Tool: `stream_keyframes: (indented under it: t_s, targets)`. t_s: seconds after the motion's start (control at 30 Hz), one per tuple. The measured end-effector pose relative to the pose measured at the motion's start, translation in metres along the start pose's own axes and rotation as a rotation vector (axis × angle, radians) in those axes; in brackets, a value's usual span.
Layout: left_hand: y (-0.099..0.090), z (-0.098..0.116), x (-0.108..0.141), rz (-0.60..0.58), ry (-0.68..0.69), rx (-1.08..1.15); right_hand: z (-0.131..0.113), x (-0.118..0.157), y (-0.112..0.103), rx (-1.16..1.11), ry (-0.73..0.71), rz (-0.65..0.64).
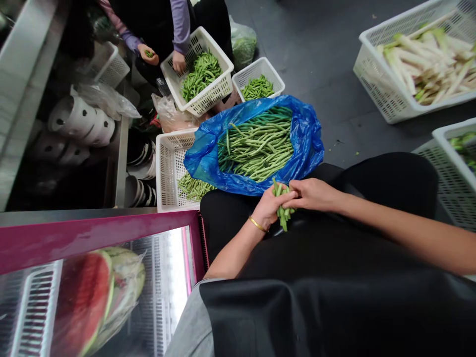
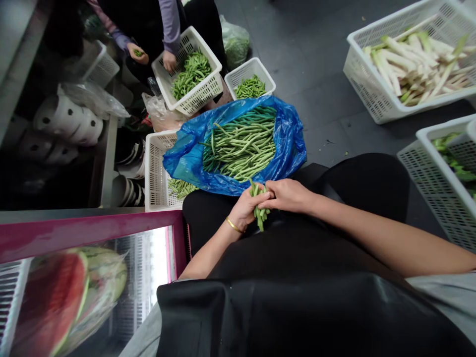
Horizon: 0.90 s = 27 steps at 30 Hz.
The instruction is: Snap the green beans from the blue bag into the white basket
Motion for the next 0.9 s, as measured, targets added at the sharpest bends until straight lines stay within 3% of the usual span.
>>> stream_keyframes:
  t_s: [0.17, 0.27, 0.33, 0.4, 0.5, 0.6, 0.7, 0.8, 0.9]
  targets:
    - [-0.001, 0.01, 0.008, -0.112, 0.032, -0.228, -0.005, 0.003, -0.031, 0.07, -0.208, -0.007]
    - [0.001, 0.009, 0.012, -0.177, 0.033, -0.3, -0.017, 0.011, -0.026, 0.104, -0.441, -0.141]
    - [0.004, 0.0, 0.014, -0.159, -0.01, -0.242, -0.024, 0.013, -0.017, 0.166, -0.517, -0.11]
    - [0.004, -0.015, 0.014, -0.095, -0.09, -0.134, -0.024, 0.01, -0.009, 0.274, -0.492, 0.066]
    - [-0.003, -0.037, 0.018, -0.019, -0.211, -0.039, -0.008, 0.008, -0.003, 0.358, -0.303, 0.275]
    - [-0.023, -0.038, 0.027, -0.01, -0.118, -0.059, 0.024, 0.01, 0.002, 0.326, -0.147, 0.127]
    - [-0.05, -0.032, 0.041, 0.013, 0.015, -0.137, 0.049, 0.018, -0.002, 0.282, -0.123, -0.098]
    - [-0.066, -0.032, 0.046, 0.075, 0.067, -0.219, 0.052, 0.017, -0.015, 0.241, -0.128, -0.11]
    - [-0.065, -0.024, 0.037, 0.106, 0.034, -0.125, 0.032, 0.0, -0.024, 0.198, -0.183, -0.032]
Point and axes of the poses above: each hand's wrist, its own x-axis away from the middle knuckle, its own y-axis out of the palm, z = x × y, the point moved 6 cm from there along -x, towards the middle knuckle, and after that the axes turned 13 degrees about z, right-handed, at the moved point
